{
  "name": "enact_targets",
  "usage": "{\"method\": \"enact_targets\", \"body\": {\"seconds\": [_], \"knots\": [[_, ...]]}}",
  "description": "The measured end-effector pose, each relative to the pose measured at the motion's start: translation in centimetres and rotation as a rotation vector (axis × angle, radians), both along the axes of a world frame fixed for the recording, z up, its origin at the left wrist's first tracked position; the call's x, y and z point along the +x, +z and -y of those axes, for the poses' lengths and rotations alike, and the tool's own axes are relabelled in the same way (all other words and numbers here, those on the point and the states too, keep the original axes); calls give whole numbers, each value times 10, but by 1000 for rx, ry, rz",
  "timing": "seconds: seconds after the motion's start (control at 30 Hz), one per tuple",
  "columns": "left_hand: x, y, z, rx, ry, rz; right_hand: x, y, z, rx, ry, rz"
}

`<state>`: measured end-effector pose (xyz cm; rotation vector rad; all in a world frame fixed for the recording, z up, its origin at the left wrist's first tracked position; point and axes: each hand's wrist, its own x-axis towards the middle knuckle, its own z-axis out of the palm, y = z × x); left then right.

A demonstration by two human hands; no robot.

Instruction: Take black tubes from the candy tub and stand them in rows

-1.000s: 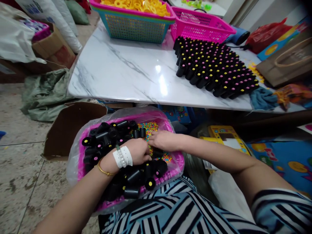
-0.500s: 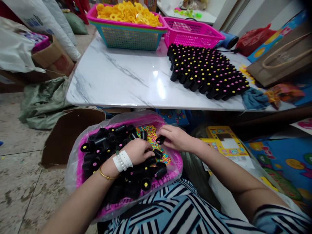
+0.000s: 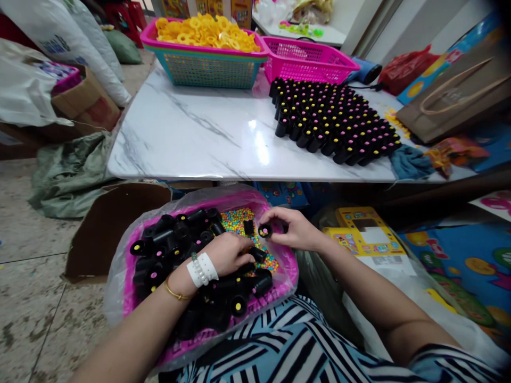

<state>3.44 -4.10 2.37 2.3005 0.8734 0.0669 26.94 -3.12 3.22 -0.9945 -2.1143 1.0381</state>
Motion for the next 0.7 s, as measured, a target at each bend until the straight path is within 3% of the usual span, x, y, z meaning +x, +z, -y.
{"method": "enact_targets", "body": {"seconds": [0.17,0.27,0.37,0.43,0.57,0.7], "knots": [[0,-4,0,-2,-25,16,-6,0,16,-380,11,-332],[0,-4,-1,-8,-36,-15,-7,4,22,-402,13,-347],[-2,-2,-1,-16,-19,-2,4,12,26,-299,-49,-309],[-4,-2,-1,-17,1,20,20,20,27,-90,-245,-260],[-8,-8,-8,35,117,-10,68,30,16,348,-816,-118],[-9,-13,-20,124,255,-112,128,32,-10,383,-1187,-184]]}}
